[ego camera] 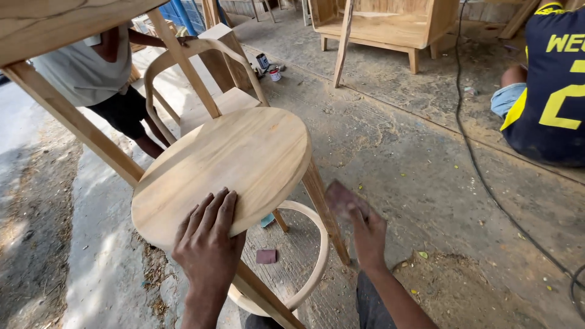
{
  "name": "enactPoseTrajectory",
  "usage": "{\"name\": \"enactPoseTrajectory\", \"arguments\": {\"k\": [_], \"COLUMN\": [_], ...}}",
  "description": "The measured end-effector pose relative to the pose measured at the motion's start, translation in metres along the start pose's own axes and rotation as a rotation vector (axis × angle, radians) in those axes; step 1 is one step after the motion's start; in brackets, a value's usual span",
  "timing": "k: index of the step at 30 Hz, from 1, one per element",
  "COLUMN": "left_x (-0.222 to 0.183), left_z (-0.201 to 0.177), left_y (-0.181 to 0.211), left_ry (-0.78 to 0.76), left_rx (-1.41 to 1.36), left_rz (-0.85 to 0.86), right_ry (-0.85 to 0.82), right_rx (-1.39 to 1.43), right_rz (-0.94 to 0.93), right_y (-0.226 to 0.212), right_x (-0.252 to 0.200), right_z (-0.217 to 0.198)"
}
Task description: The person is using sandpaper to smooth the surface of a circular wooden stool seat in a woodworking shop.
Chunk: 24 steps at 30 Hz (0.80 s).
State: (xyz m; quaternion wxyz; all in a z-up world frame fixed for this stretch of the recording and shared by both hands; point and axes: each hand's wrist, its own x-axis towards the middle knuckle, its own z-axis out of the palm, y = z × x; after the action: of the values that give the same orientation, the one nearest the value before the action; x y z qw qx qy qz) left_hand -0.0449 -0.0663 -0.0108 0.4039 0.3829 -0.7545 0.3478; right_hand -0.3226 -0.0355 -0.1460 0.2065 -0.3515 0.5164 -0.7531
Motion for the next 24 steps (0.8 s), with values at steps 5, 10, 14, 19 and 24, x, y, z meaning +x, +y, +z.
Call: {"name": "enactPoseTrajectory", "arguments": {"k": [5,10,14,19,24], "left_x": [0.015,0.025,0.021,0.029,0.024], "left_z": [-0.024,-0.026,-0.028,-0.023,-0.024], "left_y": [-0.014,-0.03,-0.031,-0.029,-0.028], "left_ry": [-0.204,-0.311,-0.278,-0.194,-0.246], "left_rx": [-0.034,-0.085,-0.163,-0.212,-0.194], "left_rz": [0.009,0.103,0.089,0.094,0.049], "right_ry": [-0.112,-0.276,-0.276,-0.438,-0.253], "right_rx": [0.008,-0.228,-0.39,0.008,-0.225], "right_rz": [-0.579,-0.862,-0.769,-0.78,-0.824], "right_y": [-0.086,-0.075,-0.054,-0.064,-0.081], "right_x": [0.027,0.0,0.018,0.003,0.013], "right_z": [0.048,0.073,0.073,0.083,0.08]}}
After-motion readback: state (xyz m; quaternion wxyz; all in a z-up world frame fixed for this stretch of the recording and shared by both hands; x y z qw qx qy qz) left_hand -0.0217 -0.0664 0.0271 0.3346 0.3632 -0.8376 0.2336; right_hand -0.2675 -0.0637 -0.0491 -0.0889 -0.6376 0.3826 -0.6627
